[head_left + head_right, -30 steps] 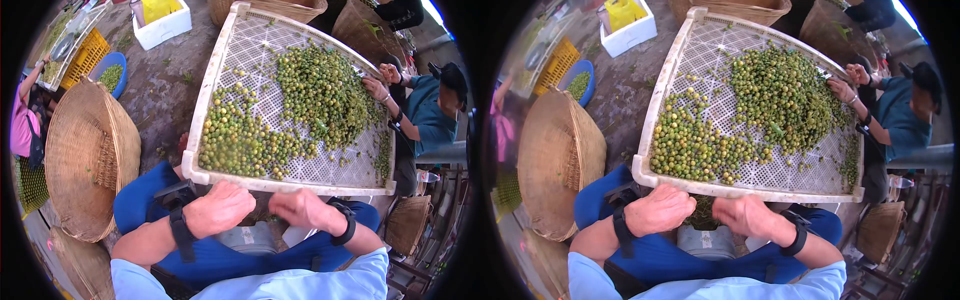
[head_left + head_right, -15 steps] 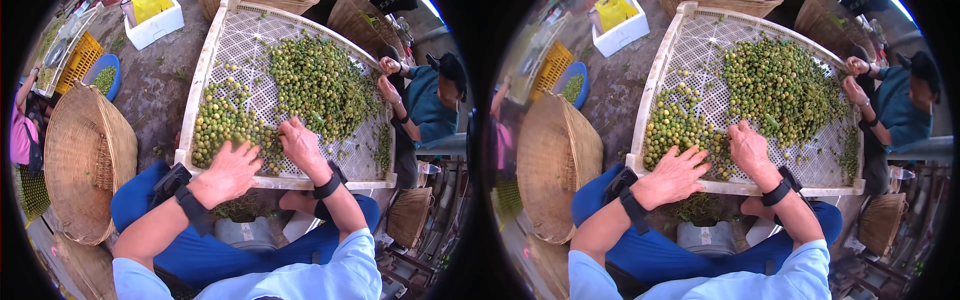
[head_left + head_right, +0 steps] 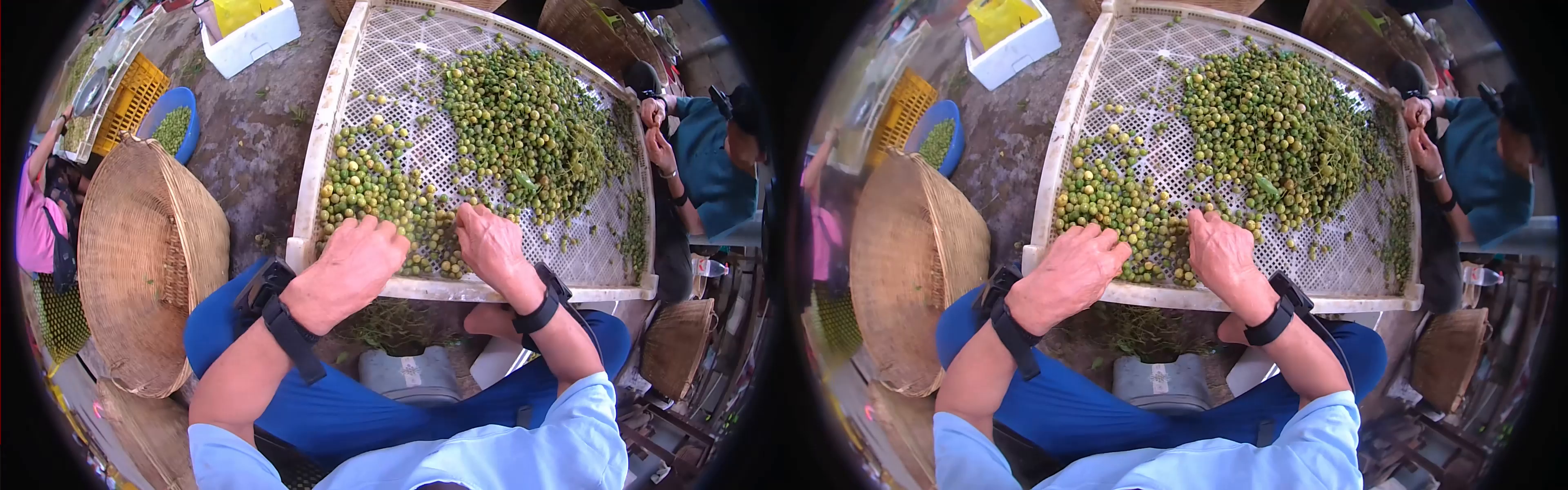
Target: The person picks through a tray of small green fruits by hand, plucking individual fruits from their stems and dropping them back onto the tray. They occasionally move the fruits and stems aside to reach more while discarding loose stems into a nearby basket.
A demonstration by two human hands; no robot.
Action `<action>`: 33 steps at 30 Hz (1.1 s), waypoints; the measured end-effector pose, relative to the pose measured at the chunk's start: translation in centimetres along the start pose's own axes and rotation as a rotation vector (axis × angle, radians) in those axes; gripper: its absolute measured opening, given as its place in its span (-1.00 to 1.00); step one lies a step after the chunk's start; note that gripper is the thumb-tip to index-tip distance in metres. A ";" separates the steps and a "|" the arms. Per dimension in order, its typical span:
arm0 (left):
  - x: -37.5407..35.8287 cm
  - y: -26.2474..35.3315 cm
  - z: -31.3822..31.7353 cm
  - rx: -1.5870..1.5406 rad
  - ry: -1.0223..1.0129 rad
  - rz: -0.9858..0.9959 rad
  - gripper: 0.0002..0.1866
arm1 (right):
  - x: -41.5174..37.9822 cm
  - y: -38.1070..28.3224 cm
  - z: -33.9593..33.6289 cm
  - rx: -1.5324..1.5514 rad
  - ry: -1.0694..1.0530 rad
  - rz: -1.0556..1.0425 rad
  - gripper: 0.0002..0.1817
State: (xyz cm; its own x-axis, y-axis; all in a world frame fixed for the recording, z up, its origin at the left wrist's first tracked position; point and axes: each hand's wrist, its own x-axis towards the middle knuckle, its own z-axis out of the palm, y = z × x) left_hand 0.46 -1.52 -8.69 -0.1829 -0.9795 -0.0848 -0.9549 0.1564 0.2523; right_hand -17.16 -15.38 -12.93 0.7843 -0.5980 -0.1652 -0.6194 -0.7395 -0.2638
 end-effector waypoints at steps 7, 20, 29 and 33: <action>-0.5 0.6 0.7 0.026 -0.056 0.000 -0.83 | 0.1 -1.5 0.6 0.165 0.155 -0.224 -0.85; 1.2 0.5 0.0 -0.799 0.155 -0.448 -0.82 | -1.3 -4.8 -0.9 0.740 0.116 -0.118 -0.85; 0.7 0.4 -0.1 -1.624 -0.136 -0.516 -0.90 | -3.6 -5.6 -2.0 1.542 -0.092 0.012 -0.77; 0.8 1.2 0.4 -1.699 -0.119 -0.454 -0.92 | -4.4 -4.6 -2.2 1.804 -0.140 0.109 -0.73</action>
State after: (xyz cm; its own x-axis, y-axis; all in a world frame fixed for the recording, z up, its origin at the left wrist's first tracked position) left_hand -0.95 -2.10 -8.83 -0.0847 -0.8781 -0.4709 0.3333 -0.4703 0.8172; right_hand -17.80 -10.01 -8.93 0.8031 -0.5176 -0.2952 0.0578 0.5608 -0.8259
